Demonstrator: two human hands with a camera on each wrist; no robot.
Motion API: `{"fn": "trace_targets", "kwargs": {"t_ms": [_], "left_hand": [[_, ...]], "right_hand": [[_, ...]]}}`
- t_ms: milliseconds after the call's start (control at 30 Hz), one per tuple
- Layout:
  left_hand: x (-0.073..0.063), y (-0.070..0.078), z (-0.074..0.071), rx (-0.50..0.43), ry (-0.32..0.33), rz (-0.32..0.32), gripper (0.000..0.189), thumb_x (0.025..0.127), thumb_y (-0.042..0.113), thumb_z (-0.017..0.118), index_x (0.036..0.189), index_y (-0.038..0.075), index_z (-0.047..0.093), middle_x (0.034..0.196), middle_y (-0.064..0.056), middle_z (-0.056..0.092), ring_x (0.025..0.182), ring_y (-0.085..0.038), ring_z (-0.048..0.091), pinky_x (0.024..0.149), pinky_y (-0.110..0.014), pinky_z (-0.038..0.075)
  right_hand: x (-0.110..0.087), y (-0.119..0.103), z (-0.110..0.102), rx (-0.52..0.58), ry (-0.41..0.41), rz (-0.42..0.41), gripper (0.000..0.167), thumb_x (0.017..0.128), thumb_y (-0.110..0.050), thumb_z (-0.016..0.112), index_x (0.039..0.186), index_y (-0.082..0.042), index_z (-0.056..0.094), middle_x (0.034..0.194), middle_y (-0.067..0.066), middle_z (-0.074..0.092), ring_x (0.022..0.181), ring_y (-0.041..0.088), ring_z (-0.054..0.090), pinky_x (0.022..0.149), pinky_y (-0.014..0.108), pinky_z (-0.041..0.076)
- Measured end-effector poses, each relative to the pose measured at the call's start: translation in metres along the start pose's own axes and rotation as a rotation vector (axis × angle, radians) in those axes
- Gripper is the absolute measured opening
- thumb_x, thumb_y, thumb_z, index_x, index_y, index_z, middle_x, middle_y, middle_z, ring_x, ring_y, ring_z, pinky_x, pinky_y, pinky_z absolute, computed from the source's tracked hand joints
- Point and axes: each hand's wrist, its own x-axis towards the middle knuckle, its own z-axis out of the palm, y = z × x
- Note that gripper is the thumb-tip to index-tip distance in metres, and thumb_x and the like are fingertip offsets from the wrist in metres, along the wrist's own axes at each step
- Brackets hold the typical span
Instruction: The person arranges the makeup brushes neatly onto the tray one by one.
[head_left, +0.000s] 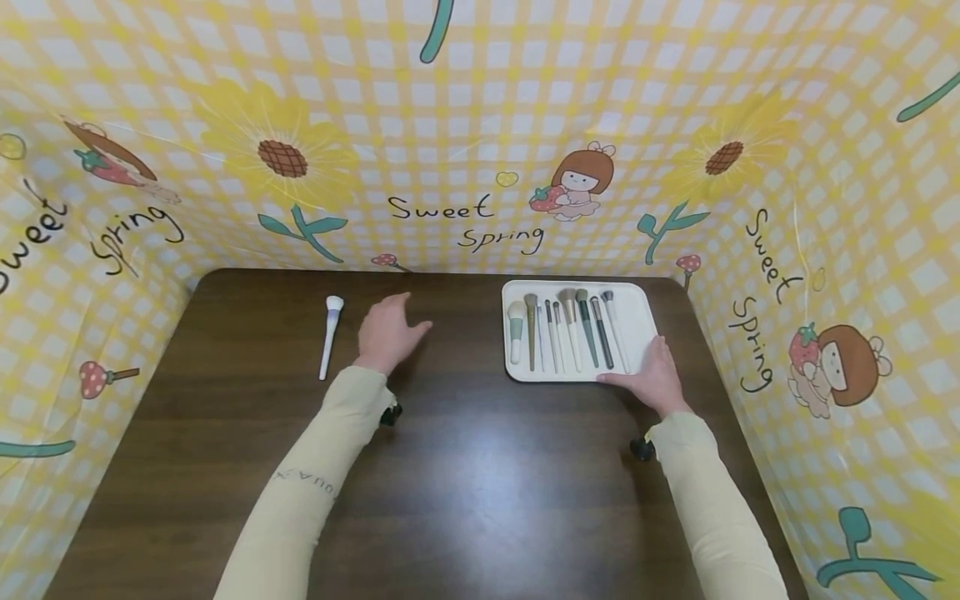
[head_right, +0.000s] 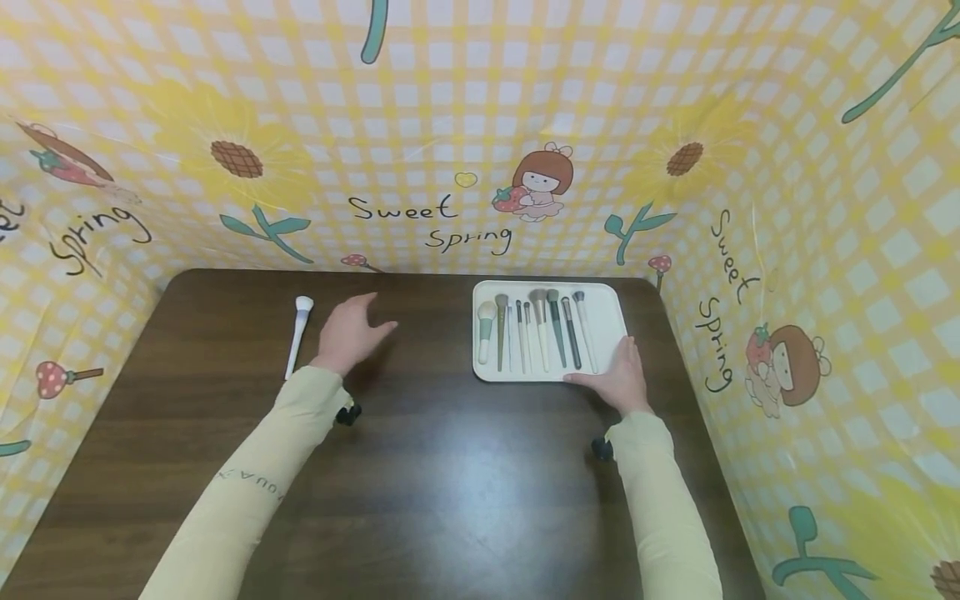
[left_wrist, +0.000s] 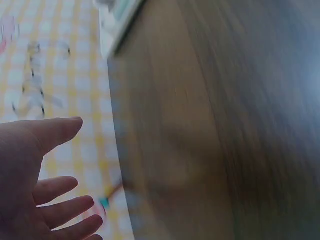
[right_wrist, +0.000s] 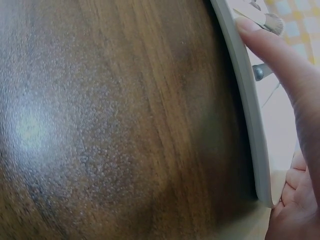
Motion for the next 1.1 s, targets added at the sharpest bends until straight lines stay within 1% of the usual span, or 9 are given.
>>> {"fn": "trace_targets", "kwargs": {"t_ms": [200, 300, 433, 500, 633, 767, 967, 1033, 1100], "left_hand": [[-0.001, -0.047, -0.022, 0.03, 0.028, -0.113, 0.067, 0.095, 0.033, 0.069, 0.145, -0.005, 0.047, 0.143, -0.031, 0.048, 0.126, -0.051, 0.048, 0.098, -0.062, 0.044], [-0.004, -0.067, -0.03, 0.019, 0.041, -0.199, 0.061, 0.095, 0.029, 0.067, 0.142, -0.005, 0.049, 0.136, -0.034, 0.048, 0.121, -0.054, 0.047, 0.091, -0.065, 0.046], [-0.009, -0.091, -0.036, 0.003, 0.047, -0.296, 0.051, 0.095, 0.023, 0.064, 0.13, -0.011, 0.05, 0.123, -0.034, 0.046, 0.115, -0.054, 0.047, 0.086, -0.065, 0.048], [-0.011, -0.099, -0.039, -0.002, 0.032, -0.332, 0.046, 0.094, 0.022, 0.062, 0.122, -0.013, 0.05, 0.118, -0.033, 0.046, 0.112, -0.054, 0.048, 0.084, -0.065, 0.048], [-0.015, -0.109, -0.043, -0.025, -0.016, -0.377, 0.043, 0.095, 0.024, 0.062, 0.114, -0.012, 0.049, 0.113, -0.032, 0.049, 0.105, -0.052, 0.053, 0.08, -0.063, 0.049], [-0.016, -0.115, -0.045, -0.035, -0.054, -0.395, 0.04, 0.095, 0.027, 0.063, 0.11, -0.008, 0.054, 0.106, -0.03, 0.056, 0.099, -0.049, 0.059, 0.075, -0.059, 0.051], [-0.018, -0.12, -0.043, -0.027, -0.097, -0.397, 0.027, 0.095, 0.025, 0.064, 0.097, -0.001, 0.065, 0.089, -0.022, 0.066, 0.084, -0.041, 0.064, 0.063, -0.051, 0.053], [-0.018, -0.121, -0.042, -0.026, -0.111, -0.394, 0.026, 0.095, 0.025, 0.063, 0.096, -0.001, 0.067, 0.085, -0.021, 0.067, 0.081, -0.04, 0.064, 0.061, -0.049, 0.052], [-0.018, -0.122, -0.041, -0.027, -0.118, -0.396, 0.026, 0.094, 0.023, 0.063, 0.1, -0.002, 0.07, 0.087, -0.021, 0.068, 0.082, -0.04, 0.065, 0.061, -0.048, 0.053]], "right_hand": [[0.0, -0.001, 0.0, -0.003, -0.01, 0.007, 0.146, 0.063, -0.053, 0.094, 0.154, 0.017, 0.003, 0.158, 0.041, 0.003, 0.148, 0.051, 0.007, 0.119, 0.056, 0.014], [0.001, 0.0, 0.001, -0.002, -0.012, 0.007, 0.147, 0.063, -0.055, 0.094, 0.154, 0.016, 0.002, 0.158, 0.041, 0.002, 0.148, 0.051, 0.006, 0.119, 0.056, 0.014], [0.001, 0.0, 0.002, -0.004, -0.01, 0.004, 0.148, 0.063, -0.055, 0.094, 0.154, 0.016, 0.002, 0.158, 0.042, 0.002, 0.148, 0.052, 0.007, 0.119, 0.057, 0.014], [0.001, 0.0, 0.001, -0.008, -0.014, 0.009, 0.148, 0.063, -0.055, 0.094, 0.154, 0.016, 0.001, 0.158, 0.042, 0.002, 0.148, 0.052, 0.007, 0.119, 0.056, 0.013], [0.001, 0.0, 0.0, -0.014, -0.018, 0.013, 0.148, 0.064, -0.055, 0.094, 0.154, 0.016, 0.001, 0.158, 0.042, 0.0, 0.148, 0.052, 0.006, 0.119, 0.056, 0.013], [0.001, -0.002, -0.001, -0.012, -0.019, 0.011, 0.146, 0.065, -0.054, 0.093, 0.154, 0.016, 0.001, 0.158, 0.042, 0.0, 0.148, 0.052, 0.006, 0.119, 0.057, 0.013], [0.0, -0.002, -0.001, -0.011, -0.026, 0.022, 0.146, 0.065, -0.053, 0.094, 0.154, 0.016, 0.001, 0.159, 0.041, -0.001, 0.148, 0.051, 0.005, 0.119, 0.056, 0.013], [0.0, -0.001, -0.001, -0.014, -0.025, 0.025, 0.146, 0.064, -0.053, 0.094, 0.154, 0.016, 0.001, 0.159, 0.041, 0.0, 0.149, 0.051, 0.006, 0.119, 0.055, 0.013], [-0.001, 0.0, 0.0, -0.015, -0.025, 0.022, 0.146, 0.064, -0.053, 0.094, 0.154, 0.016, 0.001, 0.158, 0.041, 0.0, 0.148, 0.051, 0.006, 0.119, 0.055, 0.013]]}}
